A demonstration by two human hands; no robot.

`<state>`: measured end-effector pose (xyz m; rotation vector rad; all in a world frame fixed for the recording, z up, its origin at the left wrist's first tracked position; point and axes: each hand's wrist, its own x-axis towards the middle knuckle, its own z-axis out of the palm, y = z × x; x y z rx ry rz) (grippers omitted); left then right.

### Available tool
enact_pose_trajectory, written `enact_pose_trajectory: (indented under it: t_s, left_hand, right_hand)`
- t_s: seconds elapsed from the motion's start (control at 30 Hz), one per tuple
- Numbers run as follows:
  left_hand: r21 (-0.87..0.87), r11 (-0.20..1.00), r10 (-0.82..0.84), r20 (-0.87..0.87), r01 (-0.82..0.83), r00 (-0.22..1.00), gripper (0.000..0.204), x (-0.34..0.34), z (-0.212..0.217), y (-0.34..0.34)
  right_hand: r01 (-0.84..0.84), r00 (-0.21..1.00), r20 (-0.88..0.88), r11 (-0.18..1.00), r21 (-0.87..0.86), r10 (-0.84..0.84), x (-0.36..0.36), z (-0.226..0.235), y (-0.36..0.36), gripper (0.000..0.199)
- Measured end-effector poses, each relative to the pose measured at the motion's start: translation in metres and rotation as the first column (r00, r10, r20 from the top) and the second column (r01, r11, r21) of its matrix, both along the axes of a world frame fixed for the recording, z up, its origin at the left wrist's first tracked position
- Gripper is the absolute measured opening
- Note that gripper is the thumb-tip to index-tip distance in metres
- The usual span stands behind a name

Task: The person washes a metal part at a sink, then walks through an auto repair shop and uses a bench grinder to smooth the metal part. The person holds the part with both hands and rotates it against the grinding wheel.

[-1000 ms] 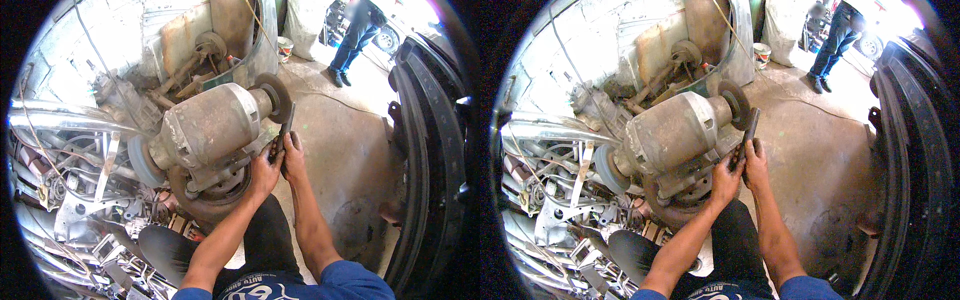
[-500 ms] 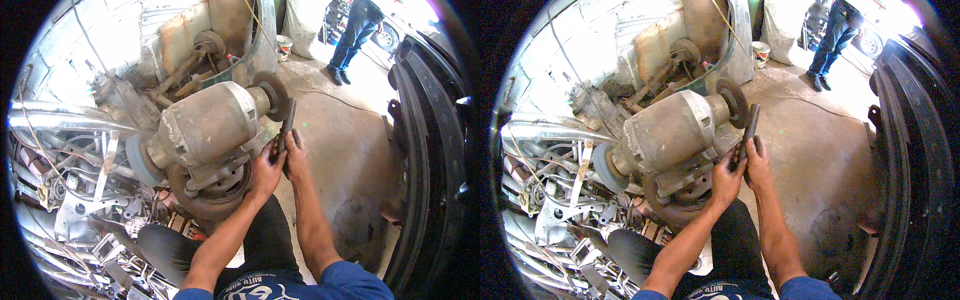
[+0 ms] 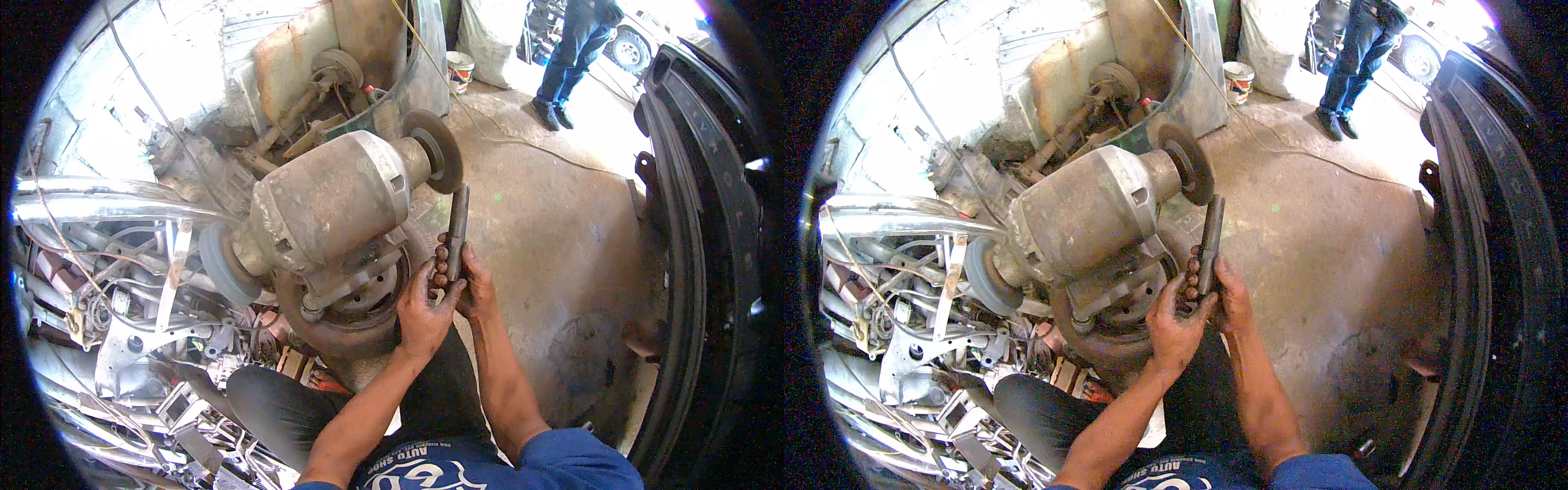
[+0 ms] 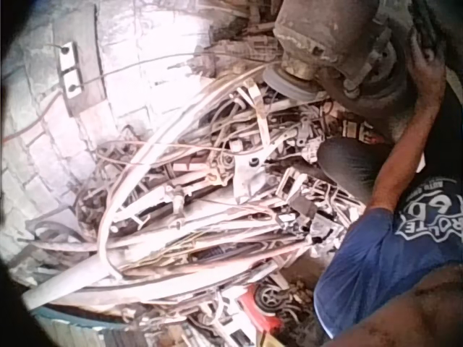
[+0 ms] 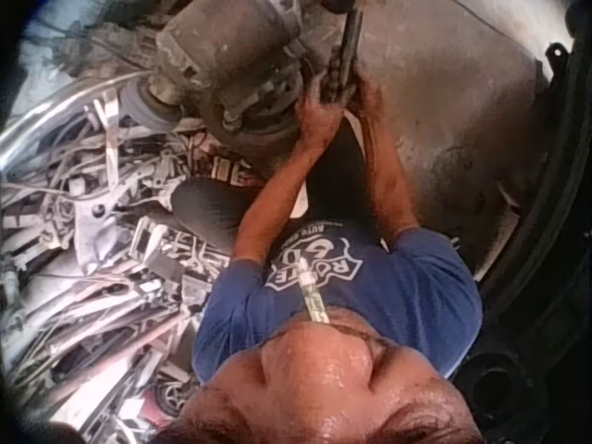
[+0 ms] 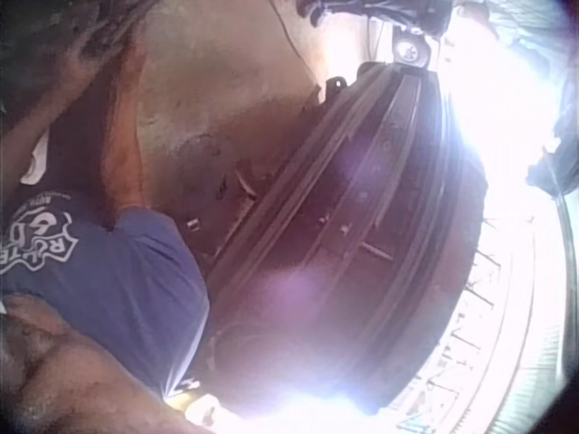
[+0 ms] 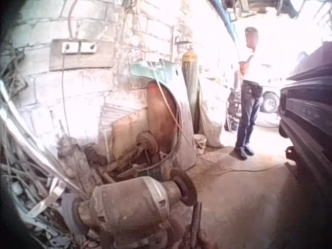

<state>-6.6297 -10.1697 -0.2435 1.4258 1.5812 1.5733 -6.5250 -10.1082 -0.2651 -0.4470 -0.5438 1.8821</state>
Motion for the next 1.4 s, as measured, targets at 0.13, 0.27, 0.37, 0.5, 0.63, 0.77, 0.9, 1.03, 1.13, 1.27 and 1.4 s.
enact_pose_trajectory:
  t_s: [0.13, 0.27, 0.37, 0.5, 0.63, 0.77, 0.9, 1.03, 1.13, 1.27, 1.4]
  left_hand:
    - [0.012, 1.0, 0.006, 0.025, -0.006, 1.0, 0.05, 0.001, 0.001, 0.022]
    - [-0.019, 0.999, -0.029, 0.011, 0.029, 1.0, 0.048, -0.002, -0.004, 0.021]
    - [-0.079, 0.996, -0.024, 0.064, 0.029, 0.998, 0.046, -0.001, -0.011, 0.0]
    - [-0.135, 0.987, -0.073, 0.093, 0.085, 0.993, 0.048, -0.006, -0.02, -0.018]
    - [-0.095, 0.991, -0.085, 0.063, 0.091, 0.994, 0.047, -0.013, -0.024, -0.008]
    - [-0.085, 0.991, -0.097, 0.059, 0.101, 0.994, 0.049, -0.016, -0.026, 0.006]
    - [-0.124, 0.98, -0.139, 0.127, 0.155, 0.982, 0.048, -0.015, -0.026, 0.018]
    - [-0.144, 0.977, -0.138, 0.134, 0.157, 0.981, 0.04, -0.014, -0.021, 0.035]
    - [-0.13, 0.979, -0.142, 0.13, 0.159, 0.981, 0.038, -0.012, -0.017, 0.048]
    - [-0.098, 0.981, -0.155, 0.127, 0.168, 0.98, 0.039, -0.013, -0.018, 0.045]
    - [-0.121, 0.98, -0.139, 0.134, 0.155, 0.981, 0.041, -0.013, -0.019, 0.015]
  right_hand:
    - [0.008, 1.0, 0.018, 0.999, 0.038, -0.009, -0.001, 0.004, 0.022, 0.046]
    - [0.007, 0.997, 0.073, 1.0, 0.026, -0.009, 0.004, 0.0, 0.019, 0.04]
    - [-0.002, 0.983, 0.185, 1.0, -0.01, 0.004, 0.007, -0.006, -0.001, 0.044]
    - [0.099, 0.931, 0.354, 0.995, -0.021, -0.085, 0.0, -0.008, -0.019, 0.042]
    - [0.184, 0.914, 0.362, 0.982, 0.036, -0.184, -0.015, -0.003, -0.012, 0.025]
    - [0.283, 0.833, 0.473, 0.956, 0.081, -0.286, -0.024, -0.001, -0.001, 0.025]
    - [0.323, 0.758, 0.561, 0.939, 0.121, -0.333, -0.026, -0.003, 0.01, 0.034]
    - [0.358, 0.711, 0.593, 0.92, 0.158, -0.378, -0.027, 0.0, 0.03, 0.034]
    - [0.344, 0.687, 0.616, 0.92, 0.189, -0.384, -0.026, 0.004, 0.042, 0.033]
    - [0.368, 0.668, 0.628, 0.911, 0.185, -0.398, -0.026, 0.001, 0.033, 0.04]
    - [0.38, 0.623, 0.661, 0.9, 0.212, -0.419, -0.025, -0.009, 0.007, 0.053]
